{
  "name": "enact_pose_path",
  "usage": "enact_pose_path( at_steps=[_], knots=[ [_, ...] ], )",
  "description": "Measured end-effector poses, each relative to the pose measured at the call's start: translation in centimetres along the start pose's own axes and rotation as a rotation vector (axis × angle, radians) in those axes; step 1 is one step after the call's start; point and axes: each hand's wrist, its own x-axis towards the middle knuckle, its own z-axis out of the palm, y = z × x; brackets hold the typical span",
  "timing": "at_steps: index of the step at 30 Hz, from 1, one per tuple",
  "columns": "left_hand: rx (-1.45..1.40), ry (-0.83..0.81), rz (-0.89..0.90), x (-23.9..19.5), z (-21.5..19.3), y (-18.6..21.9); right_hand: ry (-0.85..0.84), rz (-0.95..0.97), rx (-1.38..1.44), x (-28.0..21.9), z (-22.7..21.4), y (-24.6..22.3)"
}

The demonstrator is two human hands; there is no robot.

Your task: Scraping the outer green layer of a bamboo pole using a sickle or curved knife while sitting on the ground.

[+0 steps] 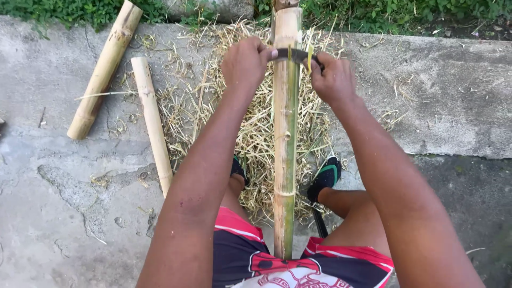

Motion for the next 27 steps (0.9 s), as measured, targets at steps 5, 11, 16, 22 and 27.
enact_pose_path(
  at_steps=[5, 11, 16, 22, 27],
  knots=[
    [-0.071, -0.085, -0.014, -6.9, 2.1, -3.2, 0.025, -0.066, -0.119, -7.7, 0.6, -1.4],
    [-0.083, -0.15, 0.027, -17.3, 4.1, -6.8, 0.052, -0.085, -0.077, -19.1, 2.2, -2.5],
    [-0.077, -0.24, 0.036, -28.0, 5.4, -11.8, -0.075, 0.054, 0.017, -30.3, 3.4, -3.7],
    [-0.117, -0.253, 0.023, -29.0, 3.7, -10.7, -0.373, 0.212, 0.072, -28.6, 0.9, -6.0],
    [-0.273, 0.031, 0.149, -22.2, 5.4, -9.2, -0.373, 0.347, 0.004, -21.3, -1.1, -8.4]
  ],
)
